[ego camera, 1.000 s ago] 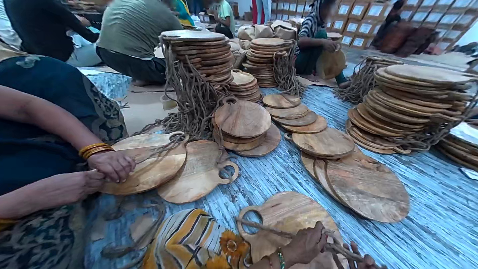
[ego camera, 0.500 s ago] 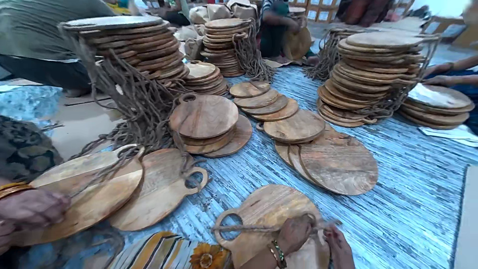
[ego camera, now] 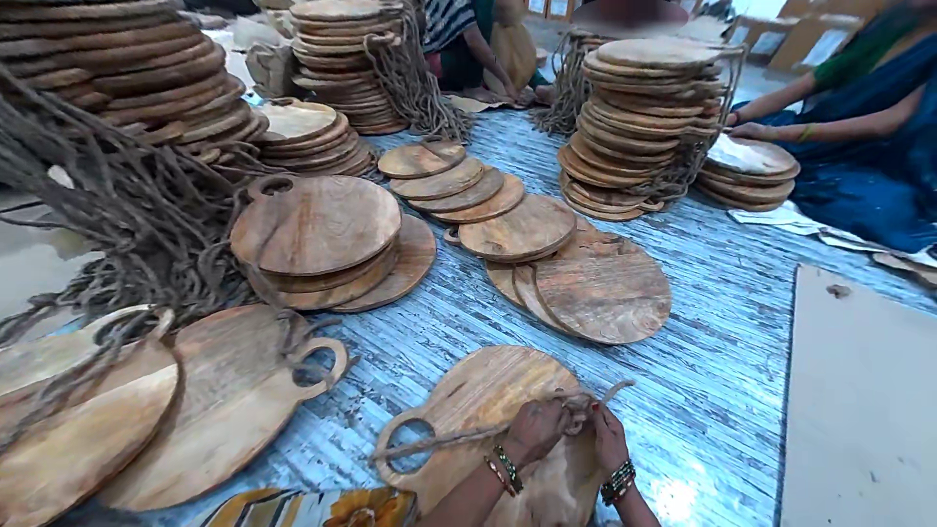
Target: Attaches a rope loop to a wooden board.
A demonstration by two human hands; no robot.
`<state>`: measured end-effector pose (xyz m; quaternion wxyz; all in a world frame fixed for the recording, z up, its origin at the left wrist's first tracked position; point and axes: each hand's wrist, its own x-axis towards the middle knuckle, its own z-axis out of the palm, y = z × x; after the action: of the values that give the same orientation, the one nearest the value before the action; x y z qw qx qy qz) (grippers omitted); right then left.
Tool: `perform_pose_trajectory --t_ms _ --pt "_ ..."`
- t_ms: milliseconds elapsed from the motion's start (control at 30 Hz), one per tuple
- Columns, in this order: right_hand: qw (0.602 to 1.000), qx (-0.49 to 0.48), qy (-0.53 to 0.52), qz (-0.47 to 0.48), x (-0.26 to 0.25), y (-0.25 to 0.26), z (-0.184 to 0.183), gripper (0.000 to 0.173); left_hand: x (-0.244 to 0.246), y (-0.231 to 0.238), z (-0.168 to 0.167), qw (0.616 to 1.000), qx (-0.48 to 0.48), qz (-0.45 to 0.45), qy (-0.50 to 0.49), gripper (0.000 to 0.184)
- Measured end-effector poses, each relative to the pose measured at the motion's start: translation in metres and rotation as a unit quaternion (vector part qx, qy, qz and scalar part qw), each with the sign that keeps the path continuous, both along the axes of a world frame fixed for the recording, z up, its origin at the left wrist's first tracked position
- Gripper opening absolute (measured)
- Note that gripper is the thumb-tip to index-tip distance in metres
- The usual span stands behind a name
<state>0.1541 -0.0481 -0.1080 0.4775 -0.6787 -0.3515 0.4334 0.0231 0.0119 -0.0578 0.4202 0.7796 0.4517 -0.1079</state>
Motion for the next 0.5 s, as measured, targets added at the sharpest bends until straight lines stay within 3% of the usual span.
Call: perform_pose_trajectory --t_ms 133,300,500 --pt "0.991 -0.047 0.046 -0.119 -0.013 0.006 0.011 0.033 -0.008 0.001 -0.005 0.999 0.002 -0.003 -0.044 0.055" --pt "0.980 -0.086 0.033 -0.178 -0.015 0.012 0.020 0.033 -0.015 -0.004 -0.010 0.997 0.019 -0.025 -0.074 0.073" --pt "0.951 -0.091 0.110 -0.275 -0.004 0.016 0.020 0.033 -0.010 -0.006 -0.015 0.995 0.044 -0.059 -0.070 0.063"
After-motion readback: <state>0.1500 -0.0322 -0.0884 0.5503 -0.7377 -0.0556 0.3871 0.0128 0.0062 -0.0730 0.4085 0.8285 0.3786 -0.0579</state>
